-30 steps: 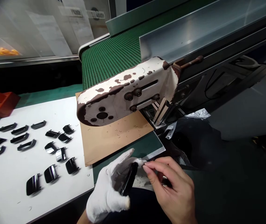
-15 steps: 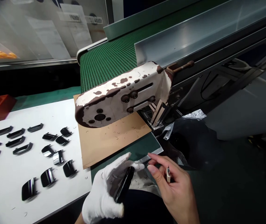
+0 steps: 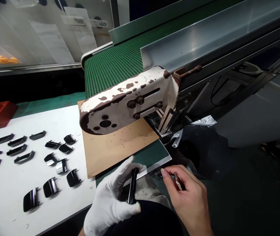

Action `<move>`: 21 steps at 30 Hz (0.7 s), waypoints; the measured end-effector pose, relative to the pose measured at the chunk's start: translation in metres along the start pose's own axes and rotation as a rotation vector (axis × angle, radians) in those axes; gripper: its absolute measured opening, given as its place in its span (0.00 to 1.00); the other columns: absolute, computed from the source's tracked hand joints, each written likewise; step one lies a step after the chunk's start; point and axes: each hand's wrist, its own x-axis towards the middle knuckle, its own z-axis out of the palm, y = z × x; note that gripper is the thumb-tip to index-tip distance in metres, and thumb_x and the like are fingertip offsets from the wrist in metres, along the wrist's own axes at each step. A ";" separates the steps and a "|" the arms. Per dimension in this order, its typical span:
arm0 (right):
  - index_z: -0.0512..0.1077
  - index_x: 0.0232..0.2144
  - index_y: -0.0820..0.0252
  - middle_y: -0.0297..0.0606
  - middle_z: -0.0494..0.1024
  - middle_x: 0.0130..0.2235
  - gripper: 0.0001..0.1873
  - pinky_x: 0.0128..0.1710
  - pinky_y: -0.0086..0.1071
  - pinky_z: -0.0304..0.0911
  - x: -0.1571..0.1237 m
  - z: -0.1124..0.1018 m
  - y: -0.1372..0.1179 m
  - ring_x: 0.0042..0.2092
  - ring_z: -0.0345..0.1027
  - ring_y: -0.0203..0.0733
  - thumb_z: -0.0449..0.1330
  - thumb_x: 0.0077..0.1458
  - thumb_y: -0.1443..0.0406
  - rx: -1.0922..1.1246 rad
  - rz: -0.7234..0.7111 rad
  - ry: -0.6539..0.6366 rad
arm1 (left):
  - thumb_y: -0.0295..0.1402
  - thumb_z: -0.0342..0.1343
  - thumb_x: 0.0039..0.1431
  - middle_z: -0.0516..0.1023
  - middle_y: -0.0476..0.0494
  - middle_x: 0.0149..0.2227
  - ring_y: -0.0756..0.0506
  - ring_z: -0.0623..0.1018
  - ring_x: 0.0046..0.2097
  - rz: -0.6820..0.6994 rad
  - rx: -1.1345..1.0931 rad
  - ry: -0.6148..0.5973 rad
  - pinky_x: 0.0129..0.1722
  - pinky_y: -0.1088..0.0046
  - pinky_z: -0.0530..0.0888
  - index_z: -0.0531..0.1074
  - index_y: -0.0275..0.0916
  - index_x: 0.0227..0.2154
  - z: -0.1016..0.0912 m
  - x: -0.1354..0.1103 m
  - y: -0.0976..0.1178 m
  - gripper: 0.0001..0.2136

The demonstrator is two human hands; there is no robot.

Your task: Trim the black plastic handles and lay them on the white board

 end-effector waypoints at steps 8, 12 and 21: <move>0.76 0.34 0.51 0.31 0.81 0.30 0.07 0.25 0.22 0.67 -0.001 -0.002 0.020 0.27 0.74 0.36 0.61 0.56 0.56 -0.139 -0.022 0.004 | 0.32 0.73 0.43 0.76 0.46 0.50 0.43 0.80 0.46 0.036 0.165 0.045 0.46 0.75 0.78 0.69 0.50 0.56 0.004 0.001 0.007 0.35; 0.77 0.34 0.51 0.28 0.76 0.22 0.11 0.20 0.21 0.64 -0.004 -0.004 0.018 0.22 0.70 0.33 0.60 0.57 0.53 -0.043 0.018 -0.112 | 0.34 0.73 0.44 0.76 0.47 0.51 0.43 0.77 0.51 0.102 0.322 0.045 0.50 0.75 0.76 0.67 0.51 0.57 0.003 0.001 0.005 0.35; 0.67 0.53 0.52 0.30 0.72 0.24 0.29 0.23 0.27 0.63 -0.009 0.001 0.030 0.24 0.69 0.39 0.42 0.62 0.44 0.058 0.296 -0.502 | 0.48 0.61 0.57 0.74 0.47 0.52 0.45 0.76 0.51 0.357 0.945 -0.088 0.52 0.70 0.74 0.54 0.55 0.63 -0.020 -0.001 0.002 0.33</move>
